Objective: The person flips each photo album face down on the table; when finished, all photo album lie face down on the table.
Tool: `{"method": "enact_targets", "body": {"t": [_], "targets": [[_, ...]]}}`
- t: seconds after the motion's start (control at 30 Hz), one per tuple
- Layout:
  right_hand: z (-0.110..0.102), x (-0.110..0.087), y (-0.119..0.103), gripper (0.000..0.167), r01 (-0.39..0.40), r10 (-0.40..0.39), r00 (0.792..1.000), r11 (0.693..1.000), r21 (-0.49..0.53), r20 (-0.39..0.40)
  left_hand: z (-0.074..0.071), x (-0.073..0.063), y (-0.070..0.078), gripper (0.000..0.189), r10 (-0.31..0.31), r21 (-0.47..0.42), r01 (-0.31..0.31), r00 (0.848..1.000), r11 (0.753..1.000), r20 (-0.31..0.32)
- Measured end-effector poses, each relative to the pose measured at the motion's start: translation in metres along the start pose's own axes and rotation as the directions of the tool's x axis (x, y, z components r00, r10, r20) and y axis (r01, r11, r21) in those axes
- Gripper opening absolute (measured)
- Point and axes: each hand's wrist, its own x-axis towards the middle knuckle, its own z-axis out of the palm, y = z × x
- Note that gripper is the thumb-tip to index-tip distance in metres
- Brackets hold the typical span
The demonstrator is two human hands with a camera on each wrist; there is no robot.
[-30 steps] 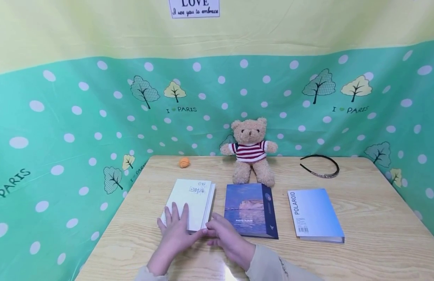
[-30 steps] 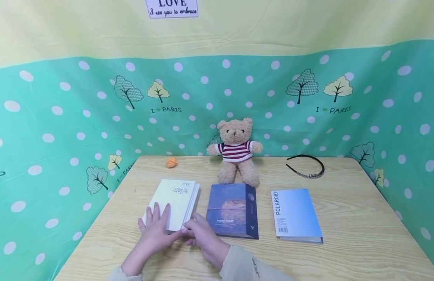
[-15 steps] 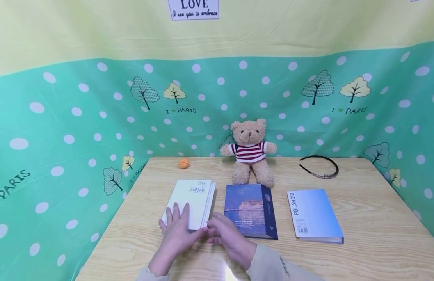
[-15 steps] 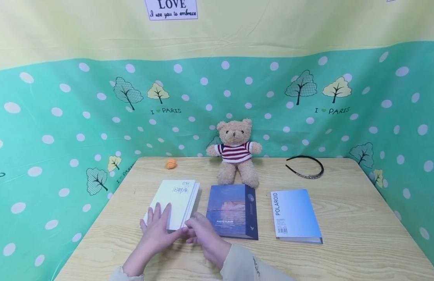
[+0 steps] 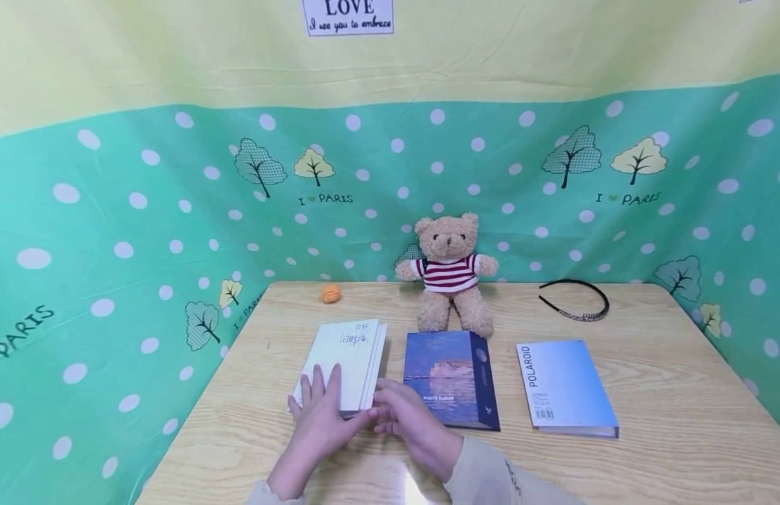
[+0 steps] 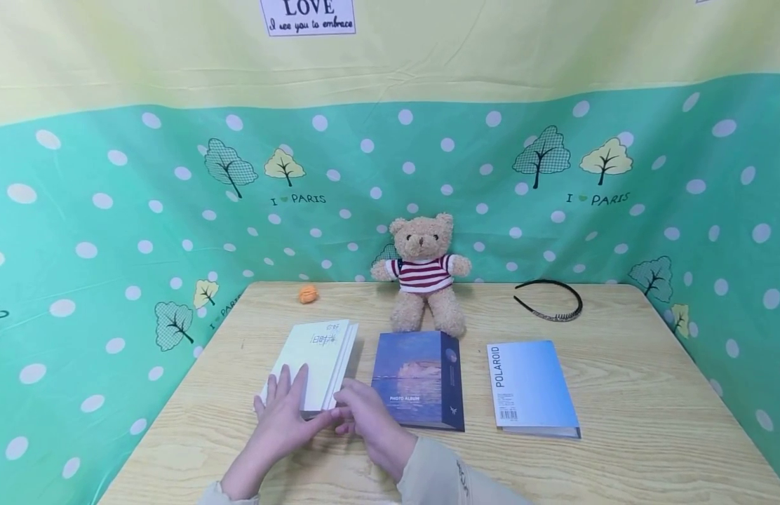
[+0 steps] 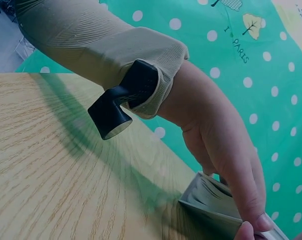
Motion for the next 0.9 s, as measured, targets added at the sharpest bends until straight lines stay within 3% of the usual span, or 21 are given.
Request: {"method": "enact_targets", "body": {"t": [0.67, 0.9], "targets": [[0.0011, -0.0023, -0.0029, 0.056, 0.012, -0.012, 1.0, 1.0, 0.009, -0.009, 0.0005, -0.0015, 0.0033, 0.125, 0.008, 0.0, -0.008, 1.0, 1.0, 0.0], [0.002, -0.003, -0.0032, 0.062, 0.026, -0.026, 1.0, 1.0, 0.009, -0.013, 0.0005, -0.0011, 0.0033, 0.125, 0.006, -0.037, -0.006, 1.0, 0.999, -0.001]]}}
